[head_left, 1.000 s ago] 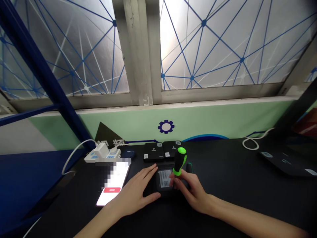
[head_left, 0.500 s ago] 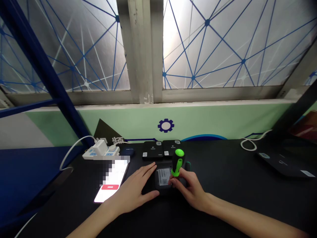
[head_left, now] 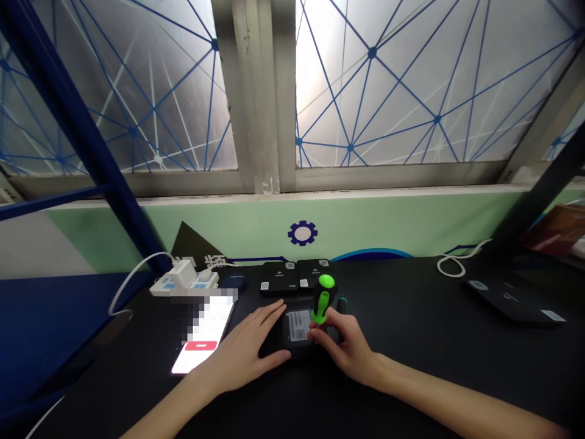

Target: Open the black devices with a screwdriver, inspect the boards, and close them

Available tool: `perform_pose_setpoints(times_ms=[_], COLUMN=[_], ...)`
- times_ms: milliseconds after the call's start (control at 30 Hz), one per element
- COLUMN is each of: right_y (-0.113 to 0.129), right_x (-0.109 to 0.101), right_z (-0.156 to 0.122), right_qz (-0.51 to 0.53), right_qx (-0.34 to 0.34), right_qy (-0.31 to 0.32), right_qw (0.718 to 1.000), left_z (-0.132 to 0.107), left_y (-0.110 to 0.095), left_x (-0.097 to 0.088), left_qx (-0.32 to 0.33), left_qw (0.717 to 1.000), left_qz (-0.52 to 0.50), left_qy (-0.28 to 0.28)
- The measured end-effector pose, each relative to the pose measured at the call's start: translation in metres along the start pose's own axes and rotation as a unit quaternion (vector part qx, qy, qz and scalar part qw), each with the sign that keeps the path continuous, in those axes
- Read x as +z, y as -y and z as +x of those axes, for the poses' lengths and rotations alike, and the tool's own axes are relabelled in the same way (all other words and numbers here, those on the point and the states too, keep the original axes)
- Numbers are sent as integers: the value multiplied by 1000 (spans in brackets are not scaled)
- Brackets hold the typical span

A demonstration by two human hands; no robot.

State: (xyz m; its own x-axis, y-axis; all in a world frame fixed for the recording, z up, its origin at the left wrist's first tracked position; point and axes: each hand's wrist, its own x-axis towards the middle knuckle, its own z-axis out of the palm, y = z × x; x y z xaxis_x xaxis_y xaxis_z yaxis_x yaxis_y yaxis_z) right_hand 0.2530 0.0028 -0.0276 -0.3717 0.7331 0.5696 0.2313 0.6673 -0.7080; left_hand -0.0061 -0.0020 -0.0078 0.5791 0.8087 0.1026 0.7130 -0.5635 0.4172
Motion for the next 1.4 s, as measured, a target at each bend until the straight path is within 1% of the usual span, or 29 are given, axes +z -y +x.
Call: perform_pose_setpoints(times_ms=[200, 300, 367, 700, 900, 1067, 1167, 1300, 1400], right_y=[3, 6, 6, -1, -3, -5, -2, -1, -3], right_x=[-1, -4, -5, -1, 1, 3, 2, 0, -2], right_z=[2, 1, 1, -2, -2, -1, 0, -2, -2], right_qz=[-8, 24, 44, 56, 35, 20, 22, 57, 63], right_qx=[-8, -22, -27, -4, -8, 2, 0, -41, -38], right_qy=[14, 49, 59, 35, 4, -27, -13, -1, 3], right_qw=[1000, 998, 997, 998, 999, 999, 1000, 998, 997], left_z=[0, 0, 0, -1, -1, -1, -1, -2, -2], left_y=[2, 3, 3, -1, -1, 1, 1, -1, -2], left_x=[1, 2, 2, -2, -1, 1, 0, -2, -2], left_qx=[-1, 2, 0, 1, 4, 7, -8, -24, -21], left_qw=[1000, 1000, 1000, 1000, 1000, 1000, 1000, 999, 1000], left_qz=[6, 6, 7, 5, 6, -2, -5, -9, -11], left_qy=[0, -3, -1, 1, 2, -1, 7, 21, 17])
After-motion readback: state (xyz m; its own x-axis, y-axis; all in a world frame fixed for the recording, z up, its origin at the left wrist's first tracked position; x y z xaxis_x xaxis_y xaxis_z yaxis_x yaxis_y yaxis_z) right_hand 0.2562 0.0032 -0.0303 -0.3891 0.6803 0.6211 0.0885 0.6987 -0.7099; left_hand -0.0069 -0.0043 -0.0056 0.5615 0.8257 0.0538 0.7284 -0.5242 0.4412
